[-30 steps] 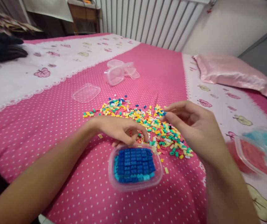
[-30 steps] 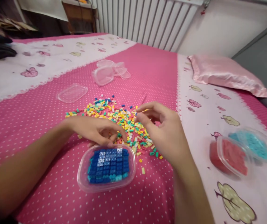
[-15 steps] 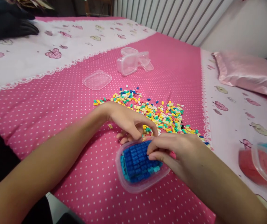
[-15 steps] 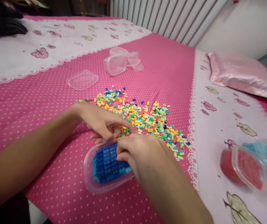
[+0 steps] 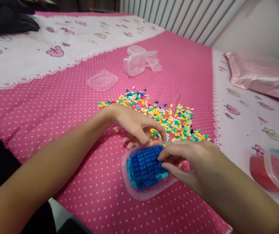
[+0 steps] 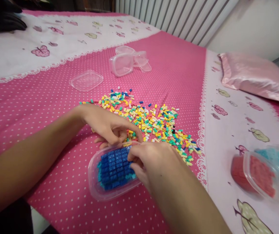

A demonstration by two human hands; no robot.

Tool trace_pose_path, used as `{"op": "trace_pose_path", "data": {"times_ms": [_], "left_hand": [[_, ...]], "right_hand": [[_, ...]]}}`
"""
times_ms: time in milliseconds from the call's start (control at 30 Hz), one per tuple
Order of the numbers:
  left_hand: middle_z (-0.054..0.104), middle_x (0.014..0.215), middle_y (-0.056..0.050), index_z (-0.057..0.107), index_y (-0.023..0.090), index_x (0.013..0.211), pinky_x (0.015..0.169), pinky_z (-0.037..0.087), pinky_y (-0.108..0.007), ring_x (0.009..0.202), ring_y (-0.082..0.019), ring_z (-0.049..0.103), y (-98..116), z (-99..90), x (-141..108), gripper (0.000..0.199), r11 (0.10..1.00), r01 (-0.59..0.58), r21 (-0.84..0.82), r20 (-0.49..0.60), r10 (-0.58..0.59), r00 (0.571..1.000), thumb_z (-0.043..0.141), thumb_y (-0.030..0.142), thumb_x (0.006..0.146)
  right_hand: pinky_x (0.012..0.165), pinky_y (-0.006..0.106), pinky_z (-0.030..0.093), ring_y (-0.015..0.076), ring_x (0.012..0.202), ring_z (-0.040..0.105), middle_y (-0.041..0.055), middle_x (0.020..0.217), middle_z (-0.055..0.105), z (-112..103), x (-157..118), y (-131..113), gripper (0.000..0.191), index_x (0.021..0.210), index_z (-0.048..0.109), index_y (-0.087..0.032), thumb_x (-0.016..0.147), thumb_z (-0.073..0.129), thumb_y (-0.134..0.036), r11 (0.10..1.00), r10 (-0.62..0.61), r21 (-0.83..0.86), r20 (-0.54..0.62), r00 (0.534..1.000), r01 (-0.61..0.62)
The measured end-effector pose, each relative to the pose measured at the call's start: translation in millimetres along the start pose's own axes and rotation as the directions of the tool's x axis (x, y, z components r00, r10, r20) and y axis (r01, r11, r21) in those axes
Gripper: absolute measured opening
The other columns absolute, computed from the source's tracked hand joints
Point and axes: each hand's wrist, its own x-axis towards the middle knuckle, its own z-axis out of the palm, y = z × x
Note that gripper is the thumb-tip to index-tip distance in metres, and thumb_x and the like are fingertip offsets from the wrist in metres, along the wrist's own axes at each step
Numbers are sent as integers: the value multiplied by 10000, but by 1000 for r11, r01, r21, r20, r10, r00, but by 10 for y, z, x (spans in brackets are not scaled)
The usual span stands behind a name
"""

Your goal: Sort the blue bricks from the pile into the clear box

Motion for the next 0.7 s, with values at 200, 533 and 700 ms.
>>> {"op": "trace_pose_path", "data": {"times_ms": [200,533,700], "left_hand": [[682,664,33,489,225,1410,411,468,-202,519,-167,649,-13,0,0,731,1000,-1,12,2,1,1000,615,125,697],[670,638,48,535,224,1349,412,463,-185,496,-142,633,-38,-7,15,661,998,-55,3,17,55,998,623,117,703],[665,658,56,443,198,1399,428,486,-175,488,-123,627,-68,-21,26,663,993,-105,61,63,101,993,589,134,755]], "right_hand": [[521,263,404,149,577,627,-29,695,673,25,-16,12,187,730,664,-278,746,661,-92,998,1,-64,-44,999,-4],[574,284,398,182,705,629,-3,785,653,30,9,71,143,755,670,-278,788,699,-142,990,-78,-119,0,997,77],[642,287,393,168,741,608,-10,803,632,-1,-6,-37,178,722,658,-249,786,681,-84,995,11,-101,24,1000,-8]]}}
